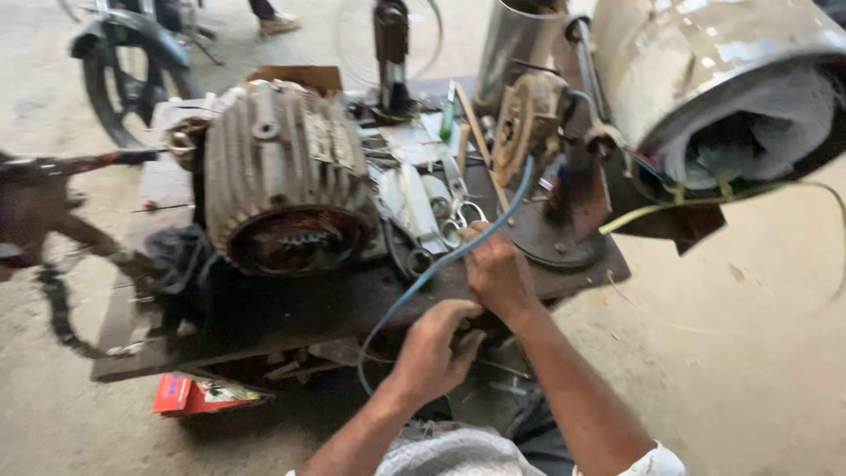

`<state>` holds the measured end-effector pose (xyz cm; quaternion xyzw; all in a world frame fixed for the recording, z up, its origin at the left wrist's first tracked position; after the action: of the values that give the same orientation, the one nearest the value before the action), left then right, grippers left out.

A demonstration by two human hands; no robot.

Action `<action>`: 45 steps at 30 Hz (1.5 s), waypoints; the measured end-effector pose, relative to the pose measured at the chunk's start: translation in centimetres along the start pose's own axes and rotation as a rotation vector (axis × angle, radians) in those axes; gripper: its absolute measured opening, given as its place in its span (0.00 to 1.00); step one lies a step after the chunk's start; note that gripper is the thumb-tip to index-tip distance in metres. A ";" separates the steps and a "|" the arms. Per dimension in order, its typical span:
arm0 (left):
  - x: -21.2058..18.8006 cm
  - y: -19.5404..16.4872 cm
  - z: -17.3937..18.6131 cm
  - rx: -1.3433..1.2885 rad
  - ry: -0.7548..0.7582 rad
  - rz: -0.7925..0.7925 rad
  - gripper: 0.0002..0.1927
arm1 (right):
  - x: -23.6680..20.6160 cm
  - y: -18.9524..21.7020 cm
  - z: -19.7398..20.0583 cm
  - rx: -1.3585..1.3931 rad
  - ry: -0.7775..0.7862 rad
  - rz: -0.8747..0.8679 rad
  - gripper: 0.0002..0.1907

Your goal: The person is repairing a motor stator by hand. They use a screwdriver to adjust internal components, thread a yellow tie through the stator, and use scissors to cut the tie. The work is performed on a cluttered workbench with tools and parts visible.

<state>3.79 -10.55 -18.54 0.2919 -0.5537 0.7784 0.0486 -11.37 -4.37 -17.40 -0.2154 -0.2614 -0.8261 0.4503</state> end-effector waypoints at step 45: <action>14.5 -13.9 -9.4 0.269 0.034 -0.400 0.20 | -32.8 -10.0 1.9 0.717 0.294 -1.180 0.11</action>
<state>-6.36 -0.46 -1.62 0.3864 -0.3756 0.8247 0.1718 -3.25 22.13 -37.71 0.2377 -0.5270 -0.8160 0.0011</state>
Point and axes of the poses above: each hand's wrist, its own x-axis towards the middle knuckle, its own z-axis out of the back of the hand, y = z × x, the point moved 5 cm from there along x, towards the middle knuckle, and after that the axes turned 9 degrees about -x, right-handed, at the moved point
